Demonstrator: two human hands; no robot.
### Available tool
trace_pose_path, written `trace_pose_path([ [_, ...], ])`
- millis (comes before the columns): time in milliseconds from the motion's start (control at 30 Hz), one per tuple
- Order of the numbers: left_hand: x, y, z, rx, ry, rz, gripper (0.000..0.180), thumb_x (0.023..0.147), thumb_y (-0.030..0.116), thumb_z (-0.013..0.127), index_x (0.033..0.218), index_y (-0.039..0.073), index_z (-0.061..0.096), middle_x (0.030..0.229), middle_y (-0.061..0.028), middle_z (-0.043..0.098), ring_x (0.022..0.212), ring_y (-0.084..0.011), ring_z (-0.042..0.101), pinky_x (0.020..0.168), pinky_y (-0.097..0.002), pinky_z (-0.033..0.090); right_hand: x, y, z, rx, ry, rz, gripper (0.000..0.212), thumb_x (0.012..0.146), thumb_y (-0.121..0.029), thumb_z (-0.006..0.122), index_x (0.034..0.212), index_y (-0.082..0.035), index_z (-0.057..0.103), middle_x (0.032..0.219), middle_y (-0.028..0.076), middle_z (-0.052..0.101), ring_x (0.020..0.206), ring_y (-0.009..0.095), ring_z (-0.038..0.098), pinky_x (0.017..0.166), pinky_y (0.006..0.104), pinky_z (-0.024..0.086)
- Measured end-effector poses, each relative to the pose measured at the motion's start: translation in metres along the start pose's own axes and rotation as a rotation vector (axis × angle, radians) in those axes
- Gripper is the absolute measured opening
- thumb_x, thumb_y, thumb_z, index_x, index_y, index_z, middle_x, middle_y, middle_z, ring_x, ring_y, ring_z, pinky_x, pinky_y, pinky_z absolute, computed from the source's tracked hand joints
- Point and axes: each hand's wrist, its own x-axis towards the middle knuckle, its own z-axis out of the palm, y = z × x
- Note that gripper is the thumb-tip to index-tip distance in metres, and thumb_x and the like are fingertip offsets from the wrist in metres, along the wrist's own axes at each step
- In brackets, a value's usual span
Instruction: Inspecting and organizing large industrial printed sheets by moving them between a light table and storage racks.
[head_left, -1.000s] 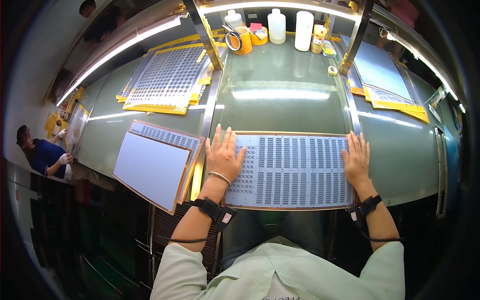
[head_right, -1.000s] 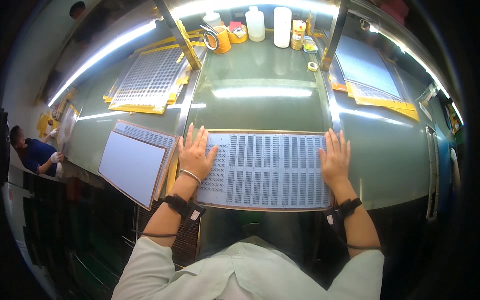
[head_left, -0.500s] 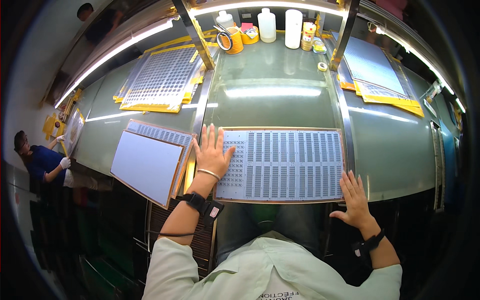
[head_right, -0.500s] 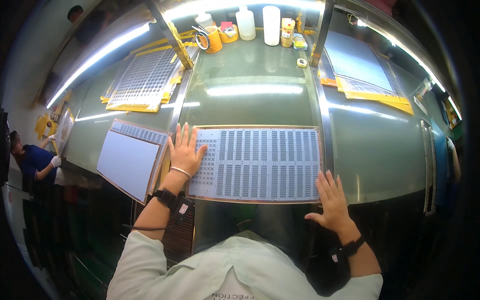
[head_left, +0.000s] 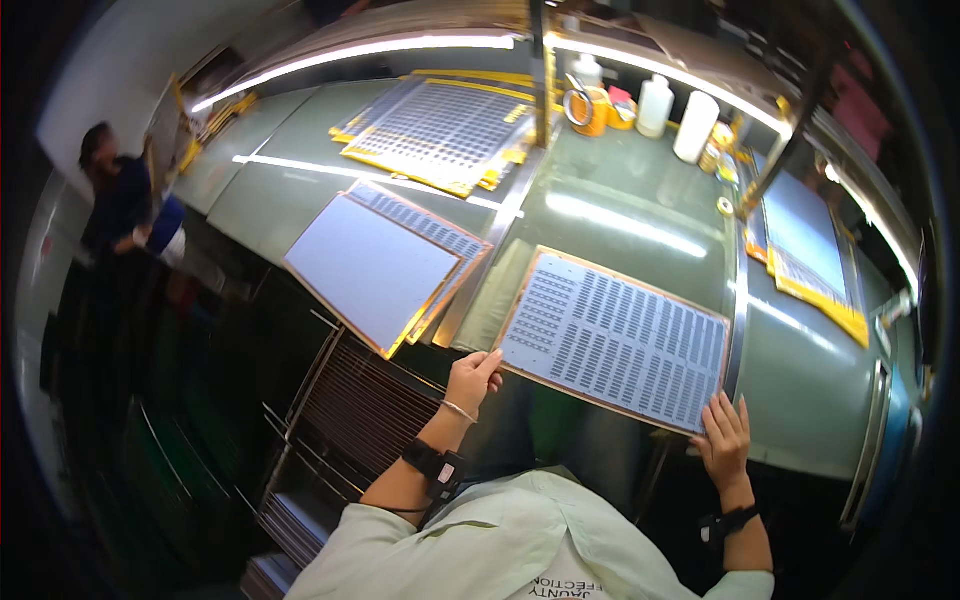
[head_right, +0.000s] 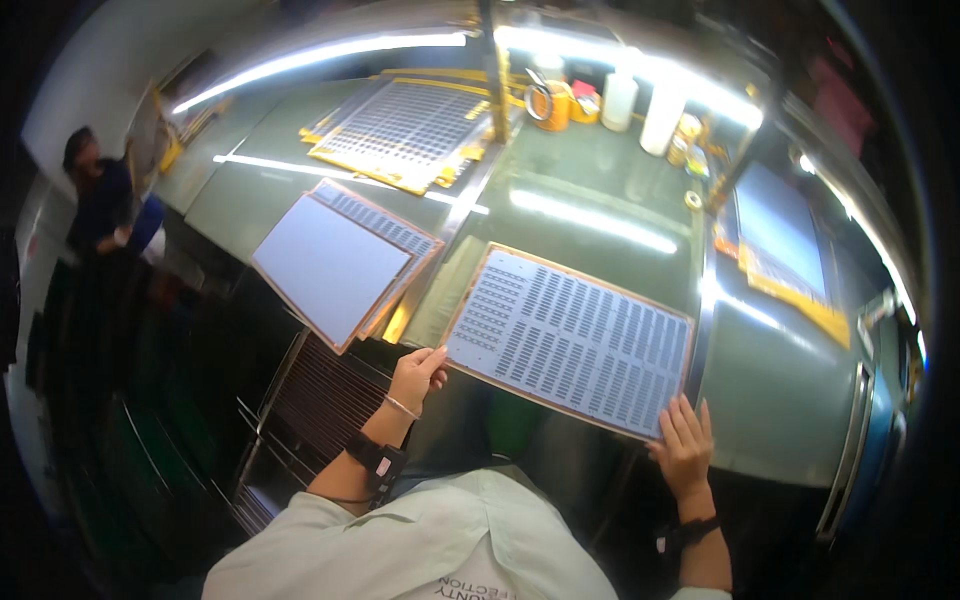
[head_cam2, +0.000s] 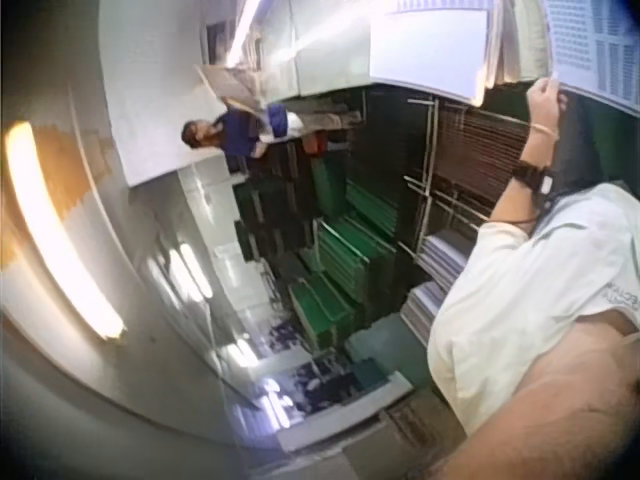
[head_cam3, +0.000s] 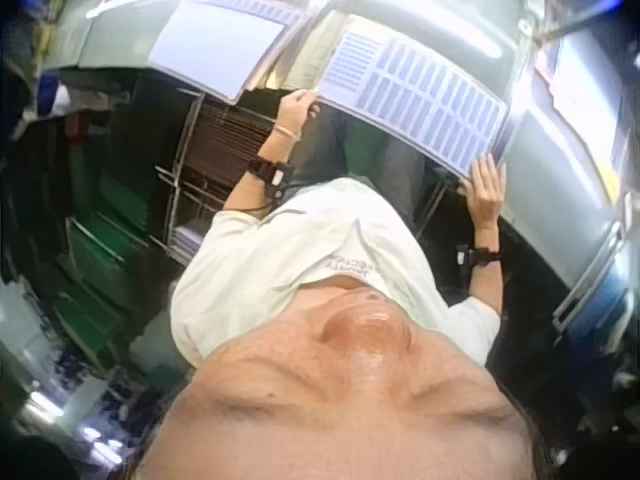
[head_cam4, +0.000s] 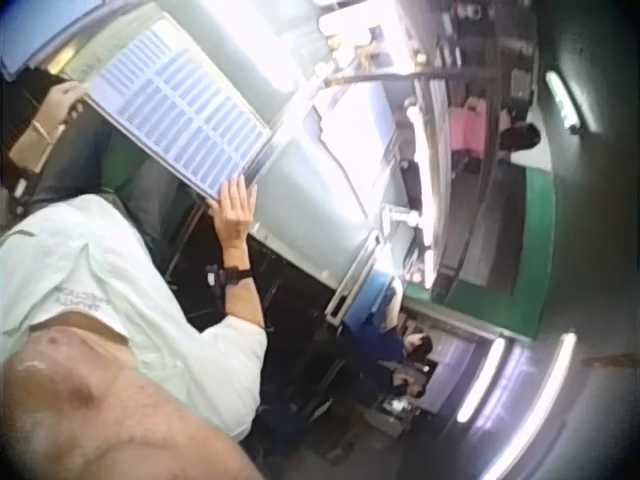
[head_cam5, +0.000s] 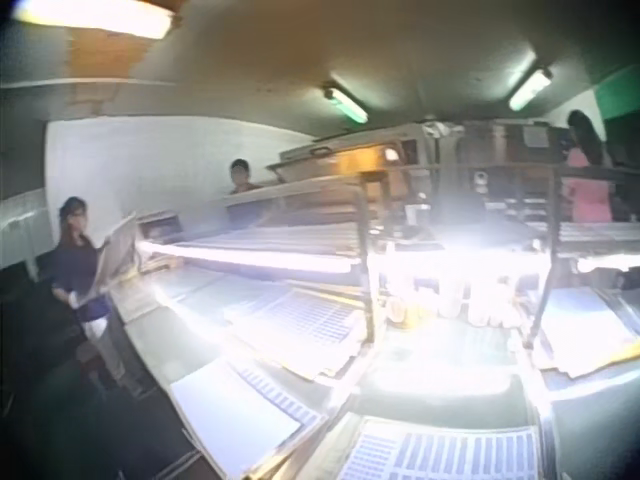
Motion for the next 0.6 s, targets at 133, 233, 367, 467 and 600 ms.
trace_pose_path([
  [133, -0.014, 0.1, 0.0, -0.048, -0.172, 0.242, 0.032, 0.092, 0.029, 0.055, 0.078, 0.001, 0.061, 0.063, -0.0024, 0.057, 0.052, -0.0068, 0.048, 0.049, -0.0201, 0.037, 0.026, 0.023, -0.044, 0.139, 0.302, 0.105, 0.017, 0.088, -0.014, 0.055, 0.09, 0.002, 0.062, 0.089, 0.015, 0.064, 0.093, 0.027, 0.061, 0.085, 0.0419, 0.046],
  [233, -0.02, 0.159, -0.013, -0.054, -0.004, 0.699, 0.036, 0.097, 0.03, 0.047, 0.085, -0.001, 0.061, 0.061, -0.0006, 0.054, 0.053, -0.0068, 0.047, 0.051, -0.0211, 0.038, 0.076, 0.046, -0.081, 0.328, 0.425, 0.43, 0.024, 0.094, -0.015, 0.051, 0.074, -0.002, 0.055, 0.066, 0.0, 0.045, 0.062, 0.009, 0.044, 0.058, 0.024, 0.037],
  [367, 0.016, 0.109, -0.103, 0.304, 0.895, 0.784, 0.036, 0.087, 0.037, 0.063, 0.079, 0.002, 0.061, 0.06, -0.0018, 0.055, 0.053, -0.0085, 0.05, 0.049, -0.0255, 0.042, 0.106, 0.119, -0.011, 0.85, 0.154, 0.706, 0.031, 0.092, -0.022, 0.057, 0.064, -0.01, 0.053, 0.058, -0.008, 0.038, 0.054, 0.002, 0.035, 0.049, 0.0186, 0.026],
  [467, 0.021, 0.023, -0.158, 0.499, 0.847, 0.244, 0.049, 0.08, 0.049, 0.066, 0.078, 0.001, 0.062, 0.059, -0.0034, 0.057, 0.053, -0.0118, 0.054, 0.05, -0.0271, 0.042, 0.102, 0.141, 0.035, 0.737, -0.196, 0.867, 0.025, 0.089, -0.025, 0.061, 0.069, -0.01, 0.059, 0.056, -0.007, 0.041, 0.054, 0.003, 0.041, 0.051, 0.0181, 0.031],
  [600, 0.006, 0.015, -0.14, -0.031, 0.311, -0.052, 0.039, 0.085, 0.041, 0.063, 0.075, 0.003, 0.062, 0.06, -0.0021, 0.058, 0.052, -0.0095, 0.054, 0.048, -0.0214, 0.041, 0.08, 0.172, 0.071, 0.353, -0.016, 0.703, 0.027, 0.088, -0.029, 0.061, 0.091, -0.002, 0.062, 0.074, 0.001, 0.053, 0.072, 0.011, 0.053, 0.065, 0.0233, 0.043],
])
